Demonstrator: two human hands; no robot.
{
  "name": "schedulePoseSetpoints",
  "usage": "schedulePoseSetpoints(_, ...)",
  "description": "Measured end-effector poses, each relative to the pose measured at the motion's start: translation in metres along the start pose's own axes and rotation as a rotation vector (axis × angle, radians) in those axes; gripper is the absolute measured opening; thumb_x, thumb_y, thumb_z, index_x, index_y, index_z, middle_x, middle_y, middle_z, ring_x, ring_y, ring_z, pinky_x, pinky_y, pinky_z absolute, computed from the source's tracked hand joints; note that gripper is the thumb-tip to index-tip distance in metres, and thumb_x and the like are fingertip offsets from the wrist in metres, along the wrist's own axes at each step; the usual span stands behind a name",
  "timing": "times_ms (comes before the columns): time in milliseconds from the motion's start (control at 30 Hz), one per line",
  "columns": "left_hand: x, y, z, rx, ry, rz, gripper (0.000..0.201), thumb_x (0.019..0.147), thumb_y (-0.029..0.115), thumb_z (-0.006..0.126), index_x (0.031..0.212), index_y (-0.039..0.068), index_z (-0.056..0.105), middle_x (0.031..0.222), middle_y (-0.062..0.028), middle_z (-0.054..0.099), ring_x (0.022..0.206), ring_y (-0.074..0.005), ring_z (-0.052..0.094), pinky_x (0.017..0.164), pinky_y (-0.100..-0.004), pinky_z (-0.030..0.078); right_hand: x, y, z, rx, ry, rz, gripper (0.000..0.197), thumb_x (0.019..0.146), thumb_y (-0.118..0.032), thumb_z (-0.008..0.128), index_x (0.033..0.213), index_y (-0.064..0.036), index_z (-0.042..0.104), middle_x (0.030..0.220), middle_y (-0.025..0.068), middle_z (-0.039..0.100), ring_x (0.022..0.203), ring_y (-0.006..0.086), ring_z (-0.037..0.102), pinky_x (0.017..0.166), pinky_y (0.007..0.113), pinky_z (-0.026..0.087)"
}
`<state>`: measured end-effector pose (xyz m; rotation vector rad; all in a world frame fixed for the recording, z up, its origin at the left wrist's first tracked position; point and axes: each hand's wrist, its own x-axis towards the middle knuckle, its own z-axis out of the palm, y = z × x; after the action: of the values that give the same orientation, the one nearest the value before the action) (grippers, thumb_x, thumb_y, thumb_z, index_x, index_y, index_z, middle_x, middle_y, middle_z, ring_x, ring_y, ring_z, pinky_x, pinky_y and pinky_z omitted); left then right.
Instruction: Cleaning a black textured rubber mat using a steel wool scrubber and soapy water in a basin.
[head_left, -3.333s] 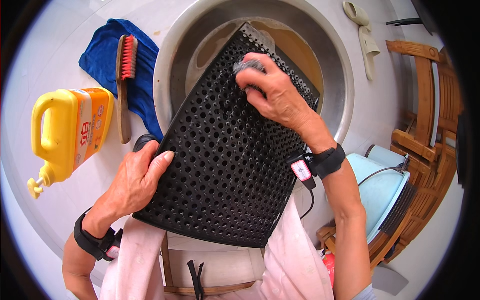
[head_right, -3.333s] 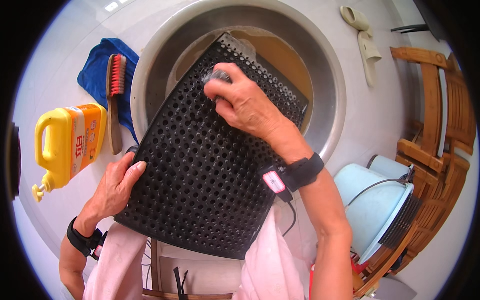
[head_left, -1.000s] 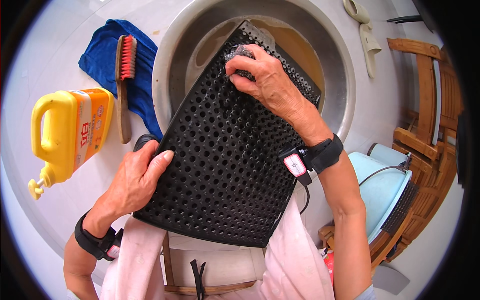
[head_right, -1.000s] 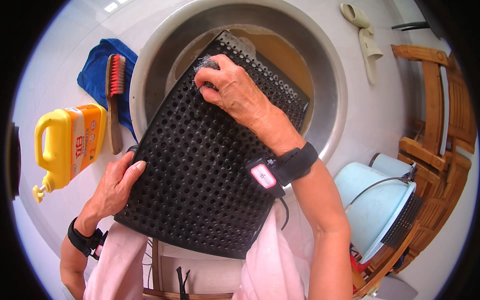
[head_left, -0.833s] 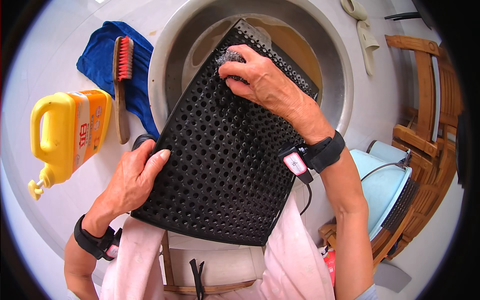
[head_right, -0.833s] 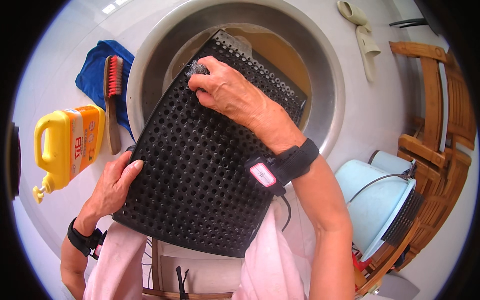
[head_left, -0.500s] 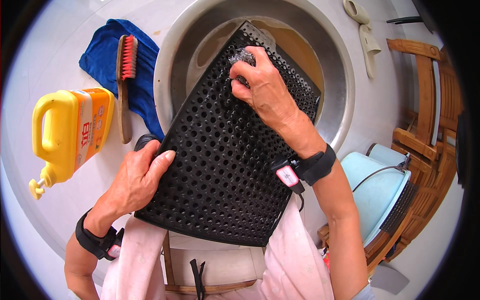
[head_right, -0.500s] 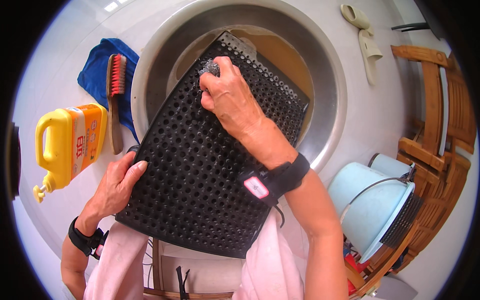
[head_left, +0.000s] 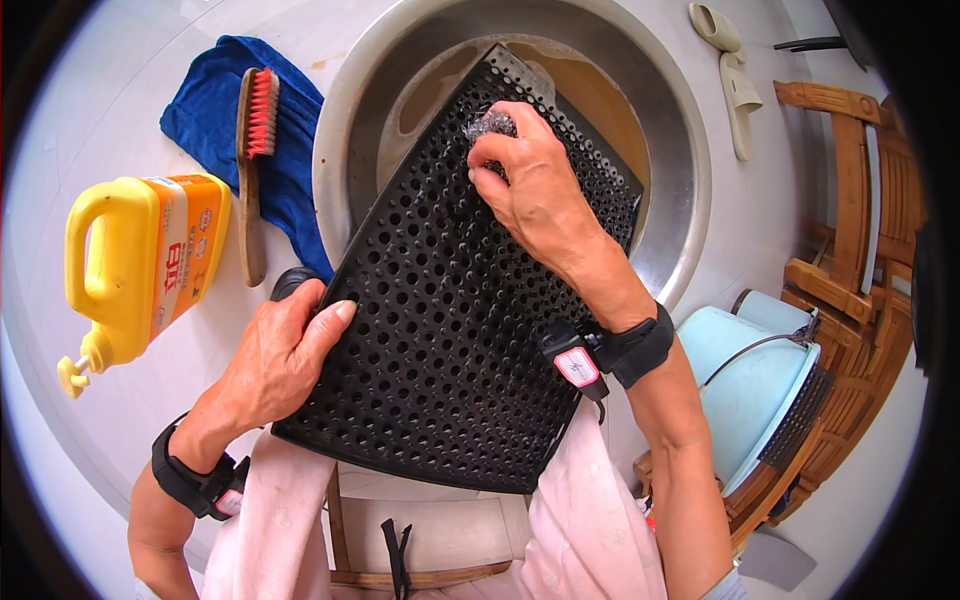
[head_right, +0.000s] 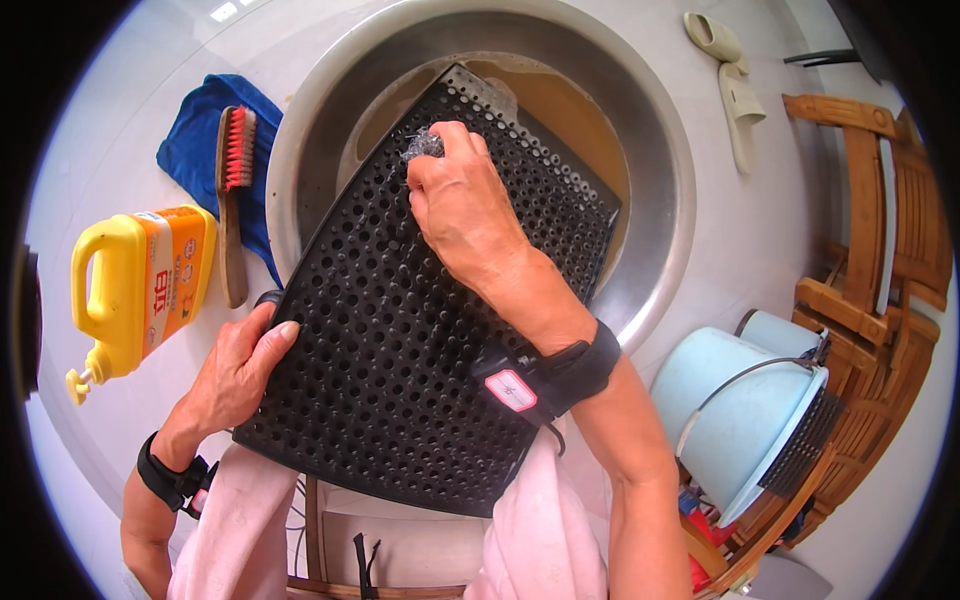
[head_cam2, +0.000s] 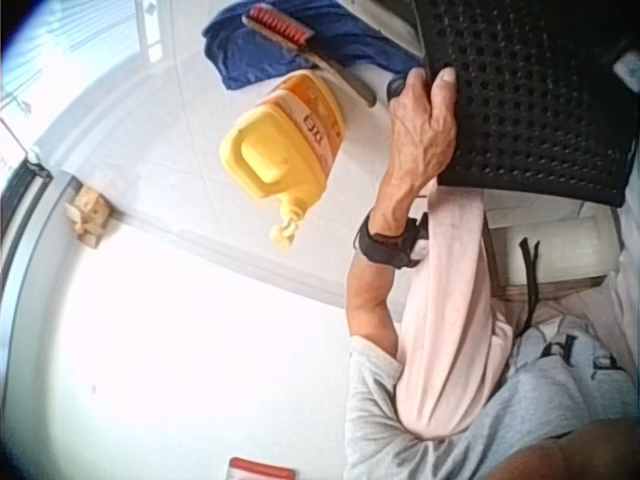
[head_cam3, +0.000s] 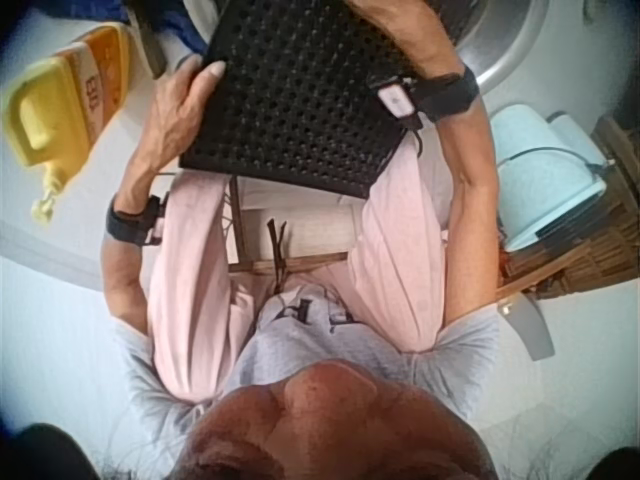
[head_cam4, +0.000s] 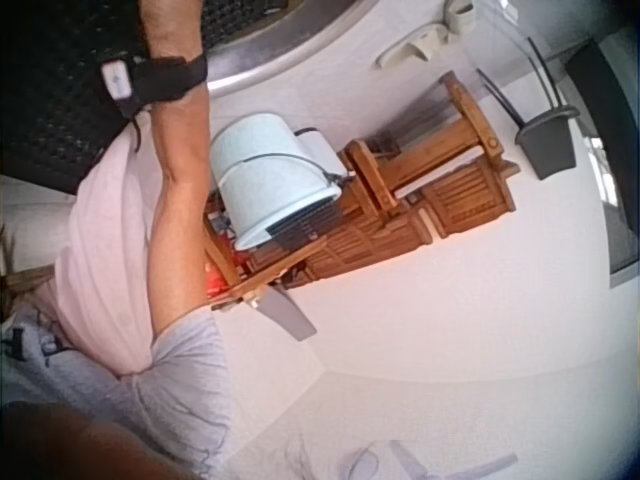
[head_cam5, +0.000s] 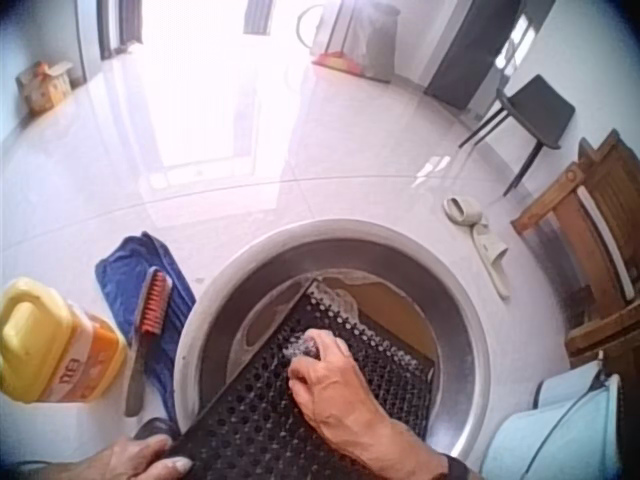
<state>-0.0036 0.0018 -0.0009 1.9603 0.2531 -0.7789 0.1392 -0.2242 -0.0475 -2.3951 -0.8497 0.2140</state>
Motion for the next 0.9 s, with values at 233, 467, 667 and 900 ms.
schedulePoseSetpoints(233,0.0,0.0,-0.001,0.005,-0.03,-0.031,0.044,0.097,0.037,0.044,0.084,-0.005,0.045,0.065,-0.0171,0.037,0.061,-0.0203,0.034,0.058,-0.0364,0.036,-0.004,0.003,0.006,-0.021,0.056,-0.121,0.015,0.073,0.004,0.061,0.088,0.0038,0.063,0.119,0.0255,0.049,0.109,0.0404,0.05,0.093,0.042,0.045)
schedulePoseSetpoints(467,0.0,-0.003,0.002,-0.012,0.042,0.033,0.041,0.096,0.033,0.049,0.079,-0.004,0.046,0.059,-0.0214,0.04,0.054,-0.03,0.038,0.055,-0.0402,0.037,-0.006,0.004,0.009,-0.15,0.056,-0.239,0.01,0.077,0.003,0.063,0.086,0.0026,0.059,0.117,0.0187,0.049,0.108,0.0364,0.052,0.091,0.041,0.045)
schedulePoseSetpoints(667,0.0,-0.002,0.001,0.004,0.011,0.007,0.041,0.096,0.033,0.049,0.08,-0.004,0.047,0.061,-0.0224,0.041,0.055,-0.0316,0.039,0.056,-0.0403,0.038,-0.007,0.007,0.013,-0.12,0.112,-0.237,0.01,0.077,0.002,0.064,0.086,0.0021,0.059,0.116,0.0176,0.049,0.107,0.0348,0.053,0.09,0.041,0.046)
schedulePoseSetpoints(900,0.0,-0.003,0.003,-0.052,0.035,0.008,0.04,0.096,0.033,0.049,0.08,-0.004,0.047,0.061,-0.019,0.039,0.057,-0.0243,0.037,0.057,-0.0387,0.037,0.007,0.004,0.017,-0.061,0.129,-0.161,0.011,0.076,0.003,0.064,0.085,0.0011,0.059,0.11,0.018,0.052,0.097,0.035,0.056,0.084,0.04,0.048)
